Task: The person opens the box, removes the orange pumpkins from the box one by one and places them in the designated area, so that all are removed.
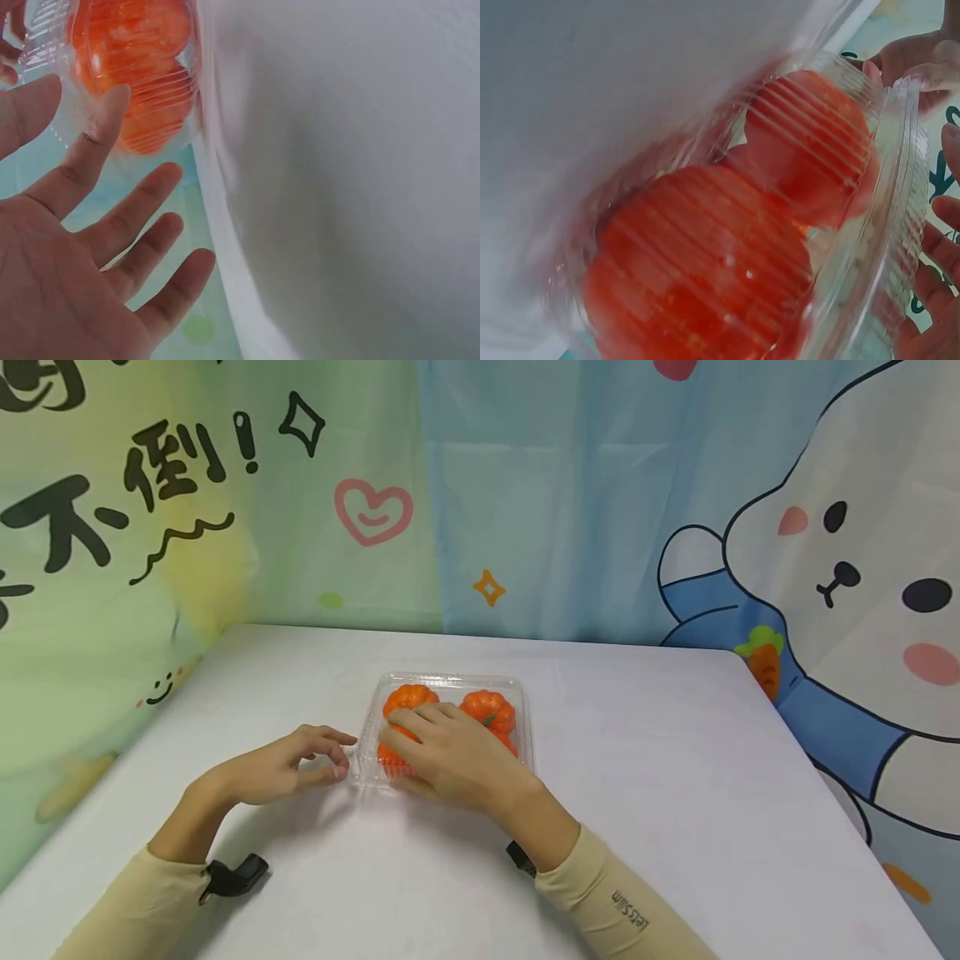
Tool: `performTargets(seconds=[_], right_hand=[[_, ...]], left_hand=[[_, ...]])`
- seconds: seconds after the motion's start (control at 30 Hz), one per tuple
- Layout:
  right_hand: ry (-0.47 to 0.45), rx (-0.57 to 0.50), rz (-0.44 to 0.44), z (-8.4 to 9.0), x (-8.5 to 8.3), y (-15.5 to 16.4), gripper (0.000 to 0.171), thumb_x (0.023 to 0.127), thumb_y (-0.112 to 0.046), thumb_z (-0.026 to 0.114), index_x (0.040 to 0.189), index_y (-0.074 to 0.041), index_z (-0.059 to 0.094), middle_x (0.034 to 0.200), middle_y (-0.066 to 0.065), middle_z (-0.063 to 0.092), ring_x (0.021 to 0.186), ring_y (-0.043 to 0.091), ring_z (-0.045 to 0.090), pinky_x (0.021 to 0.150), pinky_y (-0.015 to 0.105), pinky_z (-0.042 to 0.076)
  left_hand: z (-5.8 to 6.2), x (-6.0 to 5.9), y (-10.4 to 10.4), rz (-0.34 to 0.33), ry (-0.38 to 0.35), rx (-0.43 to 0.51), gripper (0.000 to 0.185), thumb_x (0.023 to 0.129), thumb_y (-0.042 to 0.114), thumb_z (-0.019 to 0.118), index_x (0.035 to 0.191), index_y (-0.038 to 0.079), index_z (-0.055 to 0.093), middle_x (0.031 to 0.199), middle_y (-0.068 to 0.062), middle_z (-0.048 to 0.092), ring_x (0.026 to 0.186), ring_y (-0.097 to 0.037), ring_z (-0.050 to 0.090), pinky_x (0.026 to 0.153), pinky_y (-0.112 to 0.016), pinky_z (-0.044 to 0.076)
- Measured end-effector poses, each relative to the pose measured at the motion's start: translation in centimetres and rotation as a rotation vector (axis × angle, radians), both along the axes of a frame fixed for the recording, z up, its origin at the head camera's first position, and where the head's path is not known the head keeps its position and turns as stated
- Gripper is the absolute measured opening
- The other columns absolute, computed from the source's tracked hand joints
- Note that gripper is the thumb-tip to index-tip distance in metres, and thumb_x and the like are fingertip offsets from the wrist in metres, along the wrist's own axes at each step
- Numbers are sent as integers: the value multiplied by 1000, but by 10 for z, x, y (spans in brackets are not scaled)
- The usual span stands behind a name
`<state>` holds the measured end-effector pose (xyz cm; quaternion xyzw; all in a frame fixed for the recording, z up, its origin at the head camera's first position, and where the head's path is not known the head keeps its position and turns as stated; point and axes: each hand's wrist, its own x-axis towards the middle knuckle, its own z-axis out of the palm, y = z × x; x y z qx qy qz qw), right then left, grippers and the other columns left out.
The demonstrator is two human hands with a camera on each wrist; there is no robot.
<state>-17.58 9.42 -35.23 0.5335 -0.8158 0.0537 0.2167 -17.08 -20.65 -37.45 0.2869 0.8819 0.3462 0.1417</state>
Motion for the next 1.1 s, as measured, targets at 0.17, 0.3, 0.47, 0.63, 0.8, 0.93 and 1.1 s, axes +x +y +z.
performTargets(seconds=[0.17,0.3,0.47,0.63,0.8,0.93,1.1], right_hand=[[-2,-6,40,-3,2,-4,35,95,-35,74,121,-15,62,132,4,60,116,24,60,101,40,49],[-1,-7,71,-6,3,-8,29,92,-33,78,113,-17,64,131,4,62,111,23,62,96,39,52],[24,-2,73,-10,5,-12,23,89,-30,82,100,-20,64,130,2,63,104,21,64,85,34,56],[63,13,63,-12,6,-13,15,90,-28,81,94,-21,68,129,1,64,107,22,64,88,36,56],[88,58,47,-12,7,-13,11,91,-30,79,98,-23,73,131,-1,64,110,22,63,92,37,55],[111,81,39,-12,8,-13,8,92,-28,78,97,-23,75,131,-3,64,110,21,62,92,37,55],[128,89,31,-12,10,-14,6,93,-26,77,95,-21,75,128,-4,65,110,20,62,91,37,54]], left_hand=[[-1,-1,-1,-4,-46,16,17,101,27,63,97,16,75,139,-15,61,138,-43,45,108,-66,37],[-2,-2,-2,-9,-84,14,18,101,29,63,98,16,75,138,-12,61,137,-40,48,107,-66,39],[-3,-3,-2,-17,-122,2,14,99,28,64,97,17,73,138,-6,62,136,-34,50,107,-58,41],[-4,-5,0,-30,-127,7,14,99,28,65,98,17,73,138,-5,62,137,-32,49,107,-56,42],[-4,-6,1,-35,-133,14,15,99,27,65,98,15,73,137,-5,62,138,-32,49,107,-55,42],[-3,-6,1,-46,-136,27,17,99,27,64,99,13,74,136,-7,63,137,-35,49,107,-56,42],[-3,-5,2,-54,-138,46,18,100,25,64,101,11,74,133,-8,64,135,-35,50,106,-56,43]])
